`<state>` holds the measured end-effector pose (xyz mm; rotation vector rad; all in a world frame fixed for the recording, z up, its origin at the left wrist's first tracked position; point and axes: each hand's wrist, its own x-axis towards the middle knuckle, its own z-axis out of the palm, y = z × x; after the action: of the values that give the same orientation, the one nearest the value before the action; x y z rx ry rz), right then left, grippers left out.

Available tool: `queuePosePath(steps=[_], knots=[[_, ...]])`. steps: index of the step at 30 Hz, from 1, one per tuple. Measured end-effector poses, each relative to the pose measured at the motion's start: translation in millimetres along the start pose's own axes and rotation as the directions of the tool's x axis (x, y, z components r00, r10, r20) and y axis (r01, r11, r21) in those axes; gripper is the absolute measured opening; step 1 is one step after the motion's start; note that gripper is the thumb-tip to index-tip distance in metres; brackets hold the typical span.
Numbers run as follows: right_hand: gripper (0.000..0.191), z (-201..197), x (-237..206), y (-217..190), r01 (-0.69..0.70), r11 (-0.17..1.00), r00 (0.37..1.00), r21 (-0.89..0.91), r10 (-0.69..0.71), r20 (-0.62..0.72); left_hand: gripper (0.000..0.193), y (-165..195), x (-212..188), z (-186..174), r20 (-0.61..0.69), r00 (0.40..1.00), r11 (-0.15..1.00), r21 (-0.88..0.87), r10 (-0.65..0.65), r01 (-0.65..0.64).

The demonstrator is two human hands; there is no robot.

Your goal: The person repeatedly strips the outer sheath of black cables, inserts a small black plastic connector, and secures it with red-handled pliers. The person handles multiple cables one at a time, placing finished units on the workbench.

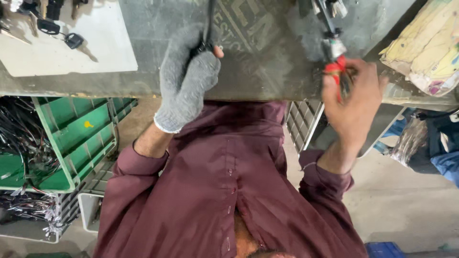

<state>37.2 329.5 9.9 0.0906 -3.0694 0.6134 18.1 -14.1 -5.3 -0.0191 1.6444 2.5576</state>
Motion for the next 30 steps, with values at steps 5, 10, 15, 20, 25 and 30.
queuePosePath(steps=[5, 10, 15, 20, 25, 30], knots=[[0.051, 7, -11, -2, 0.07, 0.204, 0.996, 0.976, 0.032, -0.078, 0.027, 25, -9, 8, 0.189, 0.981, 0.995, 0.092, -0.051, 0.034], [0.029, 35, -2, -61, -0.042, 0.132, 0.99, 0.99, -0.129, 0.059, 0.033, 39, -7, 30, 0.38, 0.923, 0.988, 0.152, -0.053, -0.006], [0.023, 30, 45, -119, 0.483, 0.758, 0.875, 0.438, -0.399, -0.274, 0.048, 33, -27, 46, 0.248, 0.969, 1.0, 0.003, -0.016, 0.016], [0.028, 29, 54, -112, 0.577, 0.762, 0.816, 0.293, -0.542, -0.199, 0.048, 21, -38, 30, 0.196, 0.966, 0.986, 0.048, -0.167, 0.16], [0.032, 46, 57, -100, 0.534, 0.826, 0.845, 0.18, -0.515, -0.144, 0.023, 31, -21, 24, 0.217, 0.906, 0.92, 0.236, -0.364, 0.313], [0.036, 33, 69, -101, 0.57, 0.708, 0.804, 0.417, -0.584, -0.107, 0.064, 60, -11, 23, 0.445, 0.877, 0.936, 0.352, -0.181, 0.014]])
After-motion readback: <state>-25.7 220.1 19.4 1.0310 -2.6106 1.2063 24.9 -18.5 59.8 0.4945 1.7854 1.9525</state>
